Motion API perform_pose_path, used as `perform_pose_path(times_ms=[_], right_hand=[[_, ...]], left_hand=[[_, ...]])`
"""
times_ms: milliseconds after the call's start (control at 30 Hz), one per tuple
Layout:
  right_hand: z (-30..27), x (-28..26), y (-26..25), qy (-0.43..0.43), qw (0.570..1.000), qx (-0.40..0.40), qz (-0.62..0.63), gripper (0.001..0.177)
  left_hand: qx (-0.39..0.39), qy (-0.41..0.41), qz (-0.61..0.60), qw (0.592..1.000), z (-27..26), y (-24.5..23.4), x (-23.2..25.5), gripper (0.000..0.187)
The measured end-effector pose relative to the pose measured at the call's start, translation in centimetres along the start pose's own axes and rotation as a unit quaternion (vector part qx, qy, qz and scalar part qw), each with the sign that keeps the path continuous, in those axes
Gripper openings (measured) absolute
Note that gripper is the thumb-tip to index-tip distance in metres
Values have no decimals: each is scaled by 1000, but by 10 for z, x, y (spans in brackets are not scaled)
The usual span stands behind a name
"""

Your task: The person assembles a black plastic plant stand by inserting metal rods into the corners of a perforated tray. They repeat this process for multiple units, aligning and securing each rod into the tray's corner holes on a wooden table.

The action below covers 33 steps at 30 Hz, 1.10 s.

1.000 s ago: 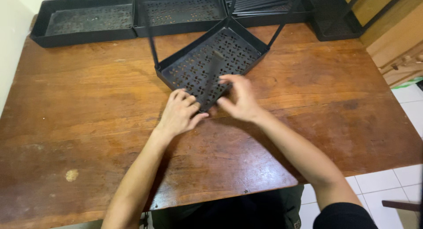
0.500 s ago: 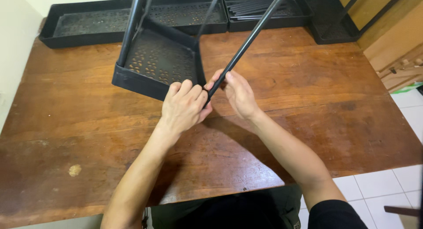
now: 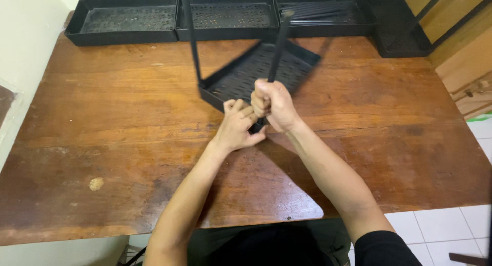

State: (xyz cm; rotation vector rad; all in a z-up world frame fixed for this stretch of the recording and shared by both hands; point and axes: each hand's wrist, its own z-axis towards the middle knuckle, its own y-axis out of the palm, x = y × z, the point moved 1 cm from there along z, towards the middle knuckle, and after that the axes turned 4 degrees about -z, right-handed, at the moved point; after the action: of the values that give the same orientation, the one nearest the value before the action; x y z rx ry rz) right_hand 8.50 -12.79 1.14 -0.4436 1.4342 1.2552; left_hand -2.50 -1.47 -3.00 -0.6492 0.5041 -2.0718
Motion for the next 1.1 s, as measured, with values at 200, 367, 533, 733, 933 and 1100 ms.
perform_pose_path(times_ms=[200,367,533,733,933,1100], right_hand=[[8,25,-28,88,995,-40,-22,46],[7,33,-49,134,982,-131,-12,40],[-4,39,-60,101,988,-71,-92,43],[-21,40,-64,83,984,-95,-126,42],[-30,50,-64,30,992,-58,-105,46],[-50,33,-57,-3,993,-80,-85,46]], left_hand=[[-3,-58,-130,990,-25,34,-17,25],[-27,-75,-74,994,-26,47,-21,14],[-45,-57,-59,996,-21,47,-15,23],[35,-178,102,978,-42,25,-52,48],[197,-344,-97,913,-53,12,-106,68],[97,-312,-131,936,-47,-8,-87,31]])
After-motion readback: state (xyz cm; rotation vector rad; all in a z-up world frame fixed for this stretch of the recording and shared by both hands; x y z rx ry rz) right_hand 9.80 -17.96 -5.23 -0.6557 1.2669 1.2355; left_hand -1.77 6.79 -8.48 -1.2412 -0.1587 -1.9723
